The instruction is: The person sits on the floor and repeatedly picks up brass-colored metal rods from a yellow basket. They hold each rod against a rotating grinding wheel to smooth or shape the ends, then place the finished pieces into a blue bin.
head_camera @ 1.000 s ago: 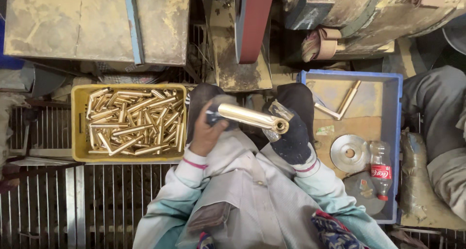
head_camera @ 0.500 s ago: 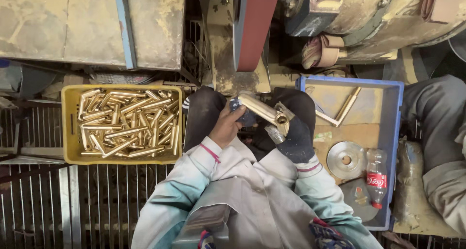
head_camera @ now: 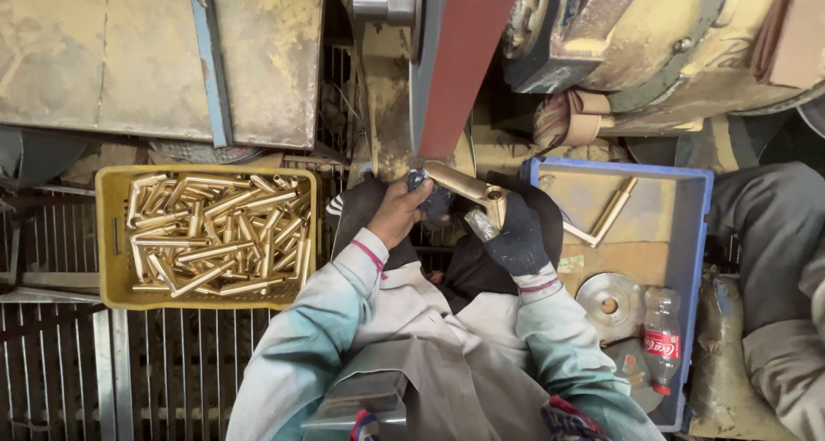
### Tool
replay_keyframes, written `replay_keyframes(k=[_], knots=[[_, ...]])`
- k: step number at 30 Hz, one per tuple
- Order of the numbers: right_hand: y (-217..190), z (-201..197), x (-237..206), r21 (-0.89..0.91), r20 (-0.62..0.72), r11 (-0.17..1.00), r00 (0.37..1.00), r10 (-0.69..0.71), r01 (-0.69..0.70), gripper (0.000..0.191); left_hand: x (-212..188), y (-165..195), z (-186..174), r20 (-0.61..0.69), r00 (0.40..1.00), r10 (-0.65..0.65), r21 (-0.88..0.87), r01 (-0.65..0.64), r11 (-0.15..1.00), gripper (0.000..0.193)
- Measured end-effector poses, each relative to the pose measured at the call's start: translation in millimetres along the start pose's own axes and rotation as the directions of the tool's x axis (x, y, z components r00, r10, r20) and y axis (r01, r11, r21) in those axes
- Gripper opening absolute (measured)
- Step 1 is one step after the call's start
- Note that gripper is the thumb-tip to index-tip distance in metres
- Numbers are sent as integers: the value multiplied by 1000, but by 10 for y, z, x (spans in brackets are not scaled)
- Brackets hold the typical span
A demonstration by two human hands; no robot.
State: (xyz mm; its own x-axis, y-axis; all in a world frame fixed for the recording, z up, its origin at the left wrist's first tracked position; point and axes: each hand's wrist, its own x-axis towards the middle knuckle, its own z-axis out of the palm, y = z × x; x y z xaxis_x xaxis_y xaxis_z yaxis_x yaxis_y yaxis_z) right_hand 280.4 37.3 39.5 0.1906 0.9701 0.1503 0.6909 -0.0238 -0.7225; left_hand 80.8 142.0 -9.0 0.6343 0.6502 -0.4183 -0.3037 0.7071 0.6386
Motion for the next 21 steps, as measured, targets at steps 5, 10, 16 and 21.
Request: replay_keyframes(k=[5,10,16,21], knots=[[64,128,60,-2,23,997,997,74,-74,52,132,-98,-63,-61,996,71,-32,-73,997,39],[95,159,116,-59,62,994,994,95,-91,50,177,-175,-93,-101,992,76,-92,-85,992,37],[50,254,226,32,108,981,977,186,-190,50,189,-134,-125,-174,982,74,-109,-94,990,34],[41,376,301,109,143,973,972,187,-203,45,205,-79,-182,-232,970,66,-138,-100,985,31]])
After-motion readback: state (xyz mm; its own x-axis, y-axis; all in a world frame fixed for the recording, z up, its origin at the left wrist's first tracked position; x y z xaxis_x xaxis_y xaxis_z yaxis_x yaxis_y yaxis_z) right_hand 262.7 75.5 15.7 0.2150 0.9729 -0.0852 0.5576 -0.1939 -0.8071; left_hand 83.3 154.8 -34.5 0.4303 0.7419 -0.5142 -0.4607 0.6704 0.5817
